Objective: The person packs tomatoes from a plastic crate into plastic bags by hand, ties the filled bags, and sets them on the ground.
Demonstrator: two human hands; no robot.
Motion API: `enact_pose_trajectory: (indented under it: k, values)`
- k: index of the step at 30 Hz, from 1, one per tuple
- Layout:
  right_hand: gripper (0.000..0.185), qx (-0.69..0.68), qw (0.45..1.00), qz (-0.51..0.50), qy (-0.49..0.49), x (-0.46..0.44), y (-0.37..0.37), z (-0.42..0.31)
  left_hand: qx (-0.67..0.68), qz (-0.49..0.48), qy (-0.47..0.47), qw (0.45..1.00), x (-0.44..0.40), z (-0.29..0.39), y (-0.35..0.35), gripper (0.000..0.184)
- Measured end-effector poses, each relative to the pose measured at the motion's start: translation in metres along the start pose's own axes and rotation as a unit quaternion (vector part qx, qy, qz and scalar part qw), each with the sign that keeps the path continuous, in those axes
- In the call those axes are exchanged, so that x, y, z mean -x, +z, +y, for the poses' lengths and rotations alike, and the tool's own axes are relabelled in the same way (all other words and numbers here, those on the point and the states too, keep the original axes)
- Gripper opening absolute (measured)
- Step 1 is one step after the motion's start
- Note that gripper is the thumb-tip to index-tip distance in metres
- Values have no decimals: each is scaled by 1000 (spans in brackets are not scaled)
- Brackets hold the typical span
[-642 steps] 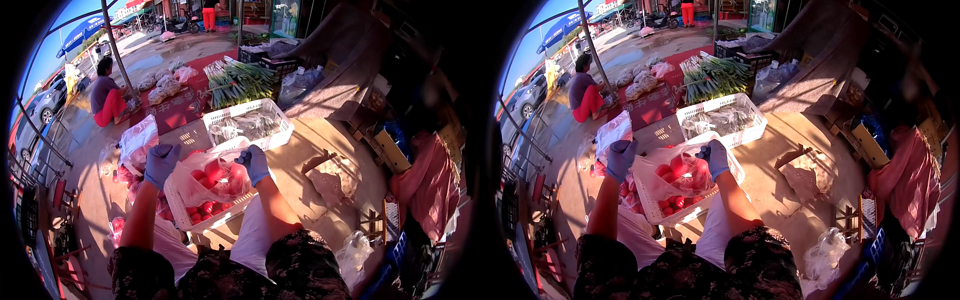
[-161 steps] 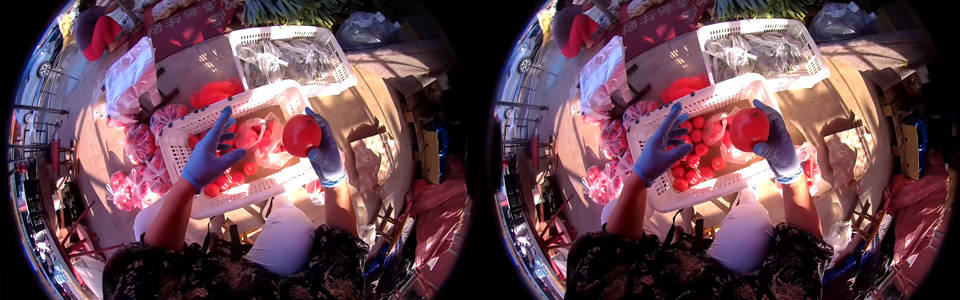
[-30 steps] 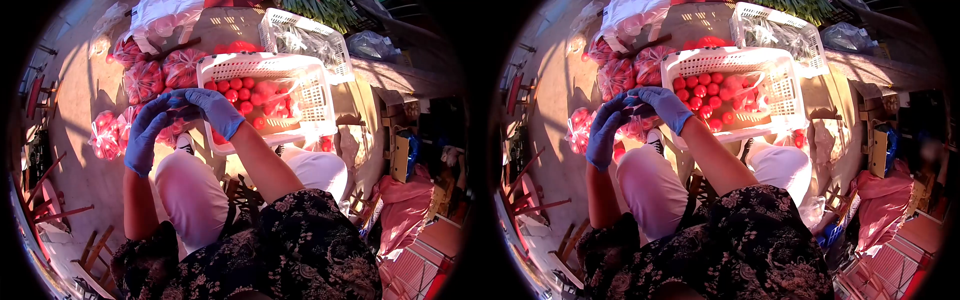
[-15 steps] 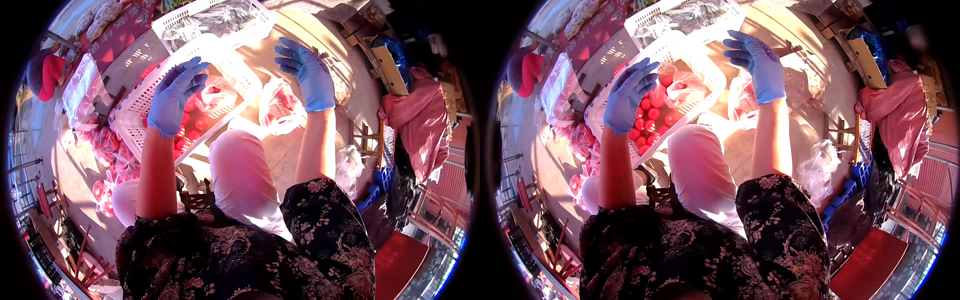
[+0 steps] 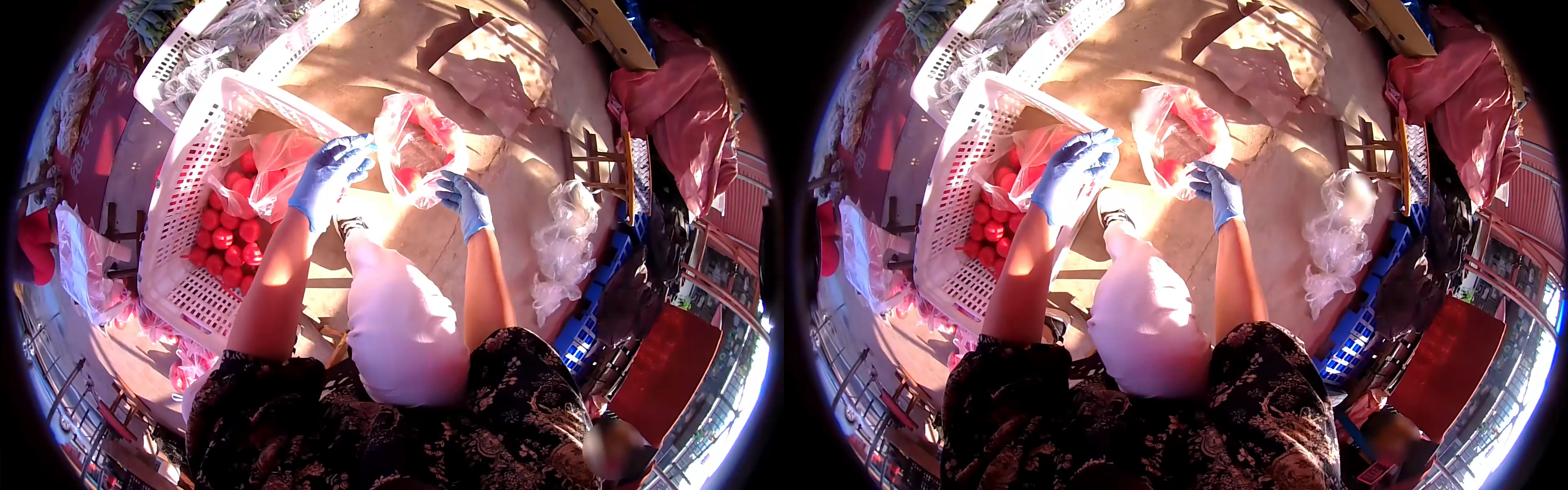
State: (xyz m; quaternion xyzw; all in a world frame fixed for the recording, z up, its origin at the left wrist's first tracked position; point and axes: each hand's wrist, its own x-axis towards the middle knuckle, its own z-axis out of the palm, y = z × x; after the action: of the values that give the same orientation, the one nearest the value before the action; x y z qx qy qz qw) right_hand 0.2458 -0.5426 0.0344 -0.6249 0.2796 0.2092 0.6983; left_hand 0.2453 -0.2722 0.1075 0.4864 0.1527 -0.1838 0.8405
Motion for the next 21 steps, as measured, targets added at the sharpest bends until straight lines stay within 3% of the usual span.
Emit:
enact_pose_trajectory:
  k: [3, 4, 6, 8, 10, 11, 14, 15, 16, 18, 19, 20, 21]
  values:
    - [31, 47, 996, 49, 62, -36, -1, 33, 6, 35, -76, 996, -28, -11, 6, 30]
    - [34, 85, 988, 73, 103, -48, 1, 41, -56, 25, -18, 998, -37, -16, 6, 36]
    - [47, 199, 956, 85, 197, -73, -3, 53, -173, 92, 64, 979, -55, -32, 16, 46]
    - [50, 109, 952, 120, 260, -76, 9, 46, -350, 96, 145, 920, -83, -32, 22, 65]
    - [41, -8, 957, 139, 253, -93, 3, 56, -466, 130, 235, 843, -120, -44, 30, 77]
    - [37, -68, 955, 149, 247, -103, -2, 64, -559, 166, 186, 791, -136, -49, 35, 92]
    - [28, -181, 975, 88, 97, -121, -23, 69, -650, 212, 20, 729, -168, -54, 42, 99]
    - [24, -203, 970, 98, 90, -116, -29, 59, -655, 165, -76, 733, -176, -46, 39, 95]
    - [23, -230, 958, 165, 45, -111, -32, 54, -710, 142, -114, 680, -189, -56, 30, 69]
    - [23, -286, 951, 119, -2, -100, -47, 38, -696, 59, -105, 708, -205, -66, 15, 44]
    - [23, -316, 948, 25, -30, -91, -51, 24, -673, 55, -81, 733, -202, -59, 19, 41]
    - [22, -317, 946, 3, -75, -77, -51, 16, -649, 51, -58, 757, -197, -55, 24, 38]
    - [23, -371, 926, 8, -62, -75, -54, 16, -623, 46, -36, 780, -193, -54, 27, 35]
